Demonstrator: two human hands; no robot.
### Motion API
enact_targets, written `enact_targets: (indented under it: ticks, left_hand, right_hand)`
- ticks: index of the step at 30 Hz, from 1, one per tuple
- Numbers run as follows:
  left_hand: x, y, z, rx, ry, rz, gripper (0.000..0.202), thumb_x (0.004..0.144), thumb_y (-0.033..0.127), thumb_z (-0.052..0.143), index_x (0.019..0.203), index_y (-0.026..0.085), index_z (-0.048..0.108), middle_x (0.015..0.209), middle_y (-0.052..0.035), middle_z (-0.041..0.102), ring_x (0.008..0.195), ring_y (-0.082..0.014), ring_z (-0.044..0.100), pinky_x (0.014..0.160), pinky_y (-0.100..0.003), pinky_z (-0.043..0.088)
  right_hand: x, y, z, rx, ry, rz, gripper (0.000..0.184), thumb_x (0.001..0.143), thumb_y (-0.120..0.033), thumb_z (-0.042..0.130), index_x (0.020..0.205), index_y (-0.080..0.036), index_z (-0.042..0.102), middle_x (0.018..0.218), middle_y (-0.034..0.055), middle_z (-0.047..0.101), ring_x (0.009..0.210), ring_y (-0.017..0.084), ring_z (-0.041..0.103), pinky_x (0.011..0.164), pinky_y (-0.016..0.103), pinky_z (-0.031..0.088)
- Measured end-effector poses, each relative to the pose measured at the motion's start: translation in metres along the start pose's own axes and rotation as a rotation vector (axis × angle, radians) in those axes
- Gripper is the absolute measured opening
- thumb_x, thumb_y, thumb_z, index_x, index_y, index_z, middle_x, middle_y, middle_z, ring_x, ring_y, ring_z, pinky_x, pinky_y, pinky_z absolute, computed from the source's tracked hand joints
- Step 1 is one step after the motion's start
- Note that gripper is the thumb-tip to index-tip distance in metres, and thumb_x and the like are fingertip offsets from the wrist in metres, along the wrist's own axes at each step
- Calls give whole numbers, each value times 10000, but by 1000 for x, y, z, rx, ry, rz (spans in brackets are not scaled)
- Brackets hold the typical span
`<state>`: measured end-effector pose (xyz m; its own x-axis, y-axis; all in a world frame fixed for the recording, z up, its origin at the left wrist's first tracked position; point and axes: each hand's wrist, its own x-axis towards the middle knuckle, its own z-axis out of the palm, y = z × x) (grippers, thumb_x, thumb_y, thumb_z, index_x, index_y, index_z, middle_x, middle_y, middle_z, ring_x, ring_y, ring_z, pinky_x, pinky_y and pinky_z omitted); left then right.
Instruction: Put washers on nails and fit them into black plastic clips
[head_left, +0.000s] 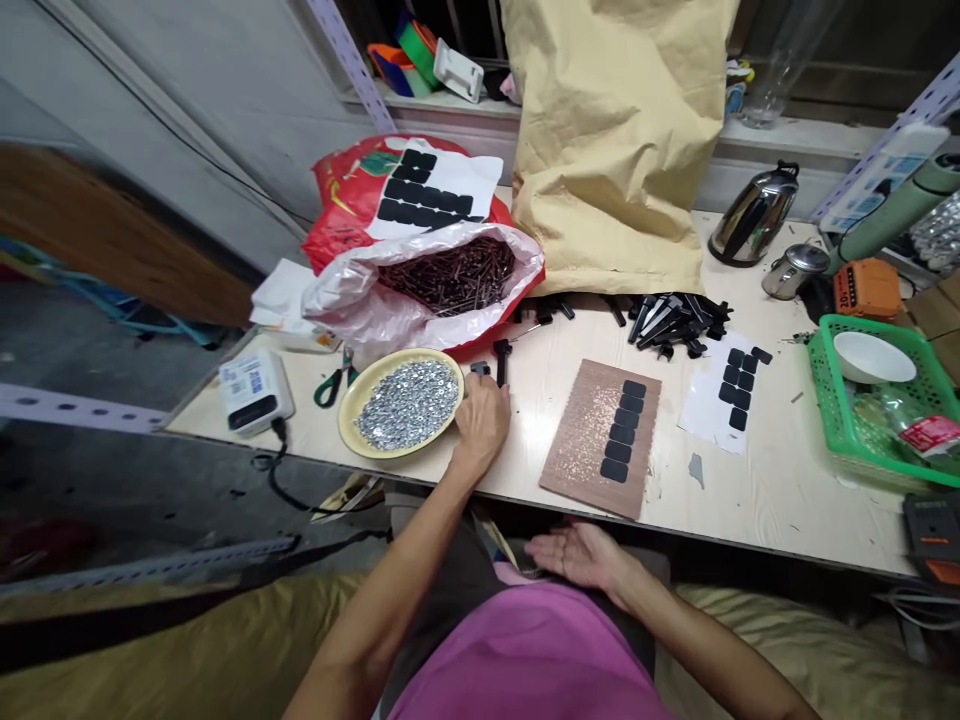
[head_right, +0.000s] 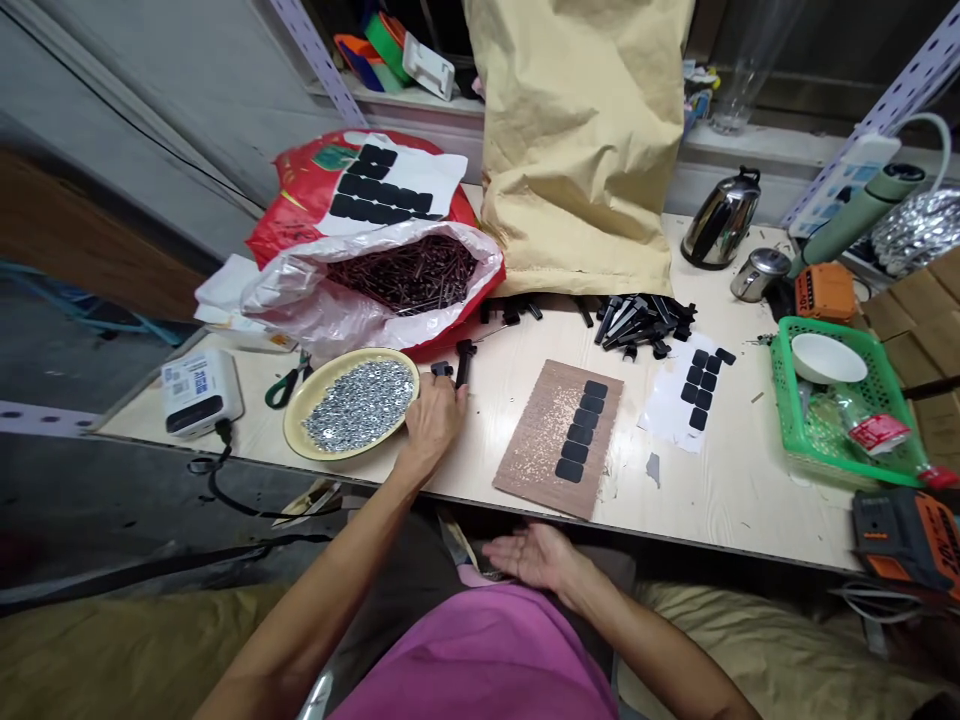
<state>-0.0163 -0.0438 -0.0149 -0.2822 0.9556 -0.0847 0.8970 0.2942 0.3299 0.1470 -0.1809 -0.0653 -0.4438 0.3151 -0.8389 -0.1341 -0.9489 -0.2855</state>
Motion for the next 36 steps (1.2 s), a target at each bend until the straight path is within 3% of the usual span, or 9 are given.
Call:
enact_targets:
  ticks: [2, 4, 7, 9, 15, 18, 23, 27, 36]
  left_hand:
    - [-4, -8, -7, -154, 64, 12, 228, 855, 253, 438, 902, 101, 601, 1002, -186, 611, 809, -268, 621, 644, -338, 458]
    - [-10, -15, -15, -368, 41, -10, 160, 805, 274, 467, 766, 159, 571, 829, -103, 617, 726, -210, 587, 625, -304, 447]
    - [-22, -22, -29, -811, -255, -79, 159, 734, 332, 489, 662, 190, 493, 616, 8, 517, 489, -104, 427, 462, -222, 333]
    - [-32, -24, -36, -1107, -505, -124, 234, 707, 420, 518, 684, 195, 464, 539, 61, 416, 393, -54, 264, 396, -190, 198]
    - [-54, -43, -42, -1345, -762, -85, 409, 678, 585, 601, 752, 208, 460, 467, 127, 243, 374, -37, 125, 389, -176, 99]
    - [-47, -67, -40, -1191, -574, 58, 350, 746, 534, 570, 780, 185, 577, 512, 62, 407, 421, -78, 327, 418, -200, 256]
    - [-5, -107, -31, -573, 123, 96, 221, 850, 289, 487, 881, 182, 679, 889, -83, 640, 871, -224, 583, 783, -341, 453]
    - [23, -114, -20, -191, 128, 114, 183, 838, 216, 537, 921, 177, 696, 912, -105, 640, 934, -271, 567, 772, -354, 446]
    - [28, -105, -20, 37, 34, 230, 258, 887, 172, 439, 815, 176, 687, 905, -112, 657, 955, -269, 555, 604, -302, 395]
  right_hand:
    - [-32, 6, 12, -352, -94, -227, 396, 914, -444, 493, 1089, -105, 599, 982, 135, 660, 870, 184, 675, 846, 353, 525]
    - [-61, -1, 23, -850, -144, -738, 278, 937, -345, 479, 1041, -164, 662, 948, 93, 685, 913, 178, 660, 846, 328, 525]
    - [-72, -44, 35, -1391, 75, -1562, 320, 926, -140, 457, 1201, -213, 605, 1126, 83, 663, 1137, 191, 567, 981, 361, 457]
    - [-59, -82, 42, -1677, 311, -1811, 372, 909, -132, 495, 1255, -251, 567, 1216, 67, 627, 1261, 234, 464, 1057, 449, 377]
    - [-18, -143, 66, -2243, 196, -1886, 412, 942, -100, 375, 1267, -281, 550, 949, 38, 682, 793, 148, 564, 759, 320, 437]
    - [-18, -147, 74, -2289, 154, -1956, 366, 944, -113, 400, 1222, -267, 583, 757, 20, 634, 651, 144, 491, 593, 292, 332]
    - [-11, -157, 74, -2229, 405, -1902, 272, 958, -126, 402, 1011, -189, 661, 798, 47, 627, 656, 133, 484, 599, 272, 325]
    - [-2, -162, 68, -2138, 485, -1768, 267, 965, -178, 418, 845, -148, 654, 781, 59, 610, 676, 131, 519, 602, 244, 369]
    - [-1, -161, 71, -2031, 444, -1704, 240, 930, -142, 419, 820, -174, 629, 761, 38, 603, 674, 127, 561, 616, 233, 433]
